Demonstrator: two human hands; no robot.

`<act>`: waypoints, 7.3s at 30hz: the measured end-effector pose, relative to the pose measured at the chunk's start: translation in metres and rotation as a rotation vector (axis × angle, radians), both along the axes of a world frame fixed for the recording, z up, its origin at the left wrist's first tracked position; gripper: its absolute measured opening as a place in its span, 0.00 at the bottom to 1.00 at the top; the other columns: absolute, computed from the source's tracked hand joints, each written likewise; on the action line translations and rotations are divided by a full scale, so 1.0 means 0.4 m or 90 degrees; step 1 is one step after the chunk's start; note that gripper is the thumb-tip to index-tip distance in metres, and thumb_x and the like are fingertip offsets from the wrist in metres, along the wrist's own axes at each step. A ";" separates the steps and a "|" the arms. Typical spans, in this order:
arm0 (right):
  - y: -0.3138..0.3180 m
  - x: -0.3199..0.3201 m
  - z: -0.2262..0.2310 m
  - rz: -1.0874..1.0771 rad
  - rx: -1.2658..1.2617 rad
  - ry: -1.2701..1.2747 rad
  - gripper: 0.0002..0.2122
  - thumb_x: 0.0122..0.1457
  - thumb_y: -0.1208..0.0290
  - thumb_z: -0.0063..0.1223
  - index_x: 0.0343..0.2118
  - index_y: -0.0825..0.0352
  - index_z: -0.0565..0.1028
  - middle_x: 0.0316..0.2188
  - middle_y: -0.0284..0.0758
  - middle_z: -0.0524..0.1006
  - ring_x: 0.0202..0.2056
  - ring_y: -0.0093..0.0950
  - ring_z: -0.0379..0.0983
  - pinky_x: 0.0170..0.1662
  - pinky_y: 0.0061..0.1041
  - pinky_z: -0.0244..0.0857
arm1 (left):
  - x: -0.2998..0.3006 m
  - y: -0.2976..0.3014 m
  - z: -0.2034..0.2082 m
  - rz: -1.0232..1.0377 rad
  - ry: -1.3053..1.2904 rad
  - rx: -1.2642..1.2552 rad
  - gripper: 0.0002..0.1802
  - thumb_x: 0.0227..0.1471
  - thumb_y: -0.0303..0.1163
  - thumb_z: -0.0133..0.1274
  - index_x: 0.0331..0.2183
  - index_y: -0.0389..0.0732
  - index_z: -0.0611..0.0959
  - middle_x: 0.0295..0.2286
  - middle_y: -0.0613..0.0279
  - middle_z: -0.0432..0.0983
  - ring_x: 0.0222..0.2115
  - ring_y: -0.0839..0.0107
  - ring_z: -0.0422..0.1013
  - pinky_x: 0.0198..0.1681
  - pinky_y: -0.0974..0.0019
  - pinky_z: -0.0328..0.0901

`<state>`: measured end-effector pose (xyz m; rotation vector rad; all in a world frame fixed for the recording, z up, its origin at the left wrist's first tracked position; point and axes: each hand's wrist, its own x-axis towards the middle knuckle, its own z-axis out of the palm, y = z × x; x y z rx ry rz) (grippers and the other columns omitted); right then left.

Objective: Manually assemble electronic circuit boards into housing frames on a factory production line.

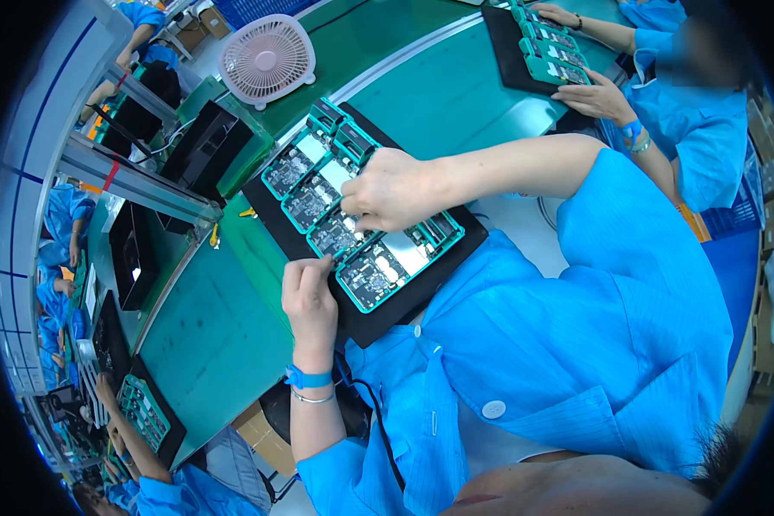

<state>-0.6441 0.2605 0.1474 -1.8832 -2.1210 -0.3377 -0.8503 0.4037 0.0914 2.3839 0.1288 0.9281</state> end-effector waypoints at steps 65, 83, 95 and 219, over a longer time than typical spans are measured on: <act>-0.017 -0.032 -0.003 0.074 -0.086 -0.055 0.11 0.51 0.62 0.62 0.26 0.63 0.74 0.26 0.33 0.74 0.23 0.35 0.78 0.21 0.36 0.69 | -0.035 -0.050 -0.016 0.011 0.027 0.104 0.18 0.40 0.11 0.56 0.36 0.37 0.85 0.30 0.57 0.73 0.32 0.60 0.72 0.35 0.60 0.67; -0.009 -0.019 0.003 0.075 -0.093 -0.041 0.11 0.49 0.62 0.64 0.25 0.62 0.74 0.24 0.30 0.74 0.24 0.34 0.78 0.22 0.35 0.68 | -0.030 -0.045 -0.017 0.002 0.023 0.103 0.17 0.41 0.12 0.57 0.36 0.37 0.85 0.29 0.57 0.74 0.32 0.60 0.72 0.34 0.60 0.67; -0.007 -0.025 0.012 0.021 -0.175 0.019 0.11 0.52 0.60 0.63 0.29 0.63 0.77 0.27 0.32 0.77 0.29 0.36 0.79 0.27 0.38 0.71 | -0.031 -0.049 -0.015 0.000 0.032 0.111 0.17 0.40 0.11 0.56 0.35 0.37 0.85 0.30 0.58 0.73 0.32 0.61 0.72 0.35 0.61 0.67; 0.468 -0.709 -0.188 -0.630 0.131 0.113 0.11 0.54 0.72 0.54 0.40 0.69 0.75 0.34 0.46 0.78 0.34 0.44 0.79 0.32 0.41 0.74 | -0.193 0.859 -0.108 0.205 0.238 0.419 0.33 0.65 0.61 0.35 0.57 0.51 0.77 0.56 0.62 0.70 0.53 0.54 0.65 0.54 0.51 0.65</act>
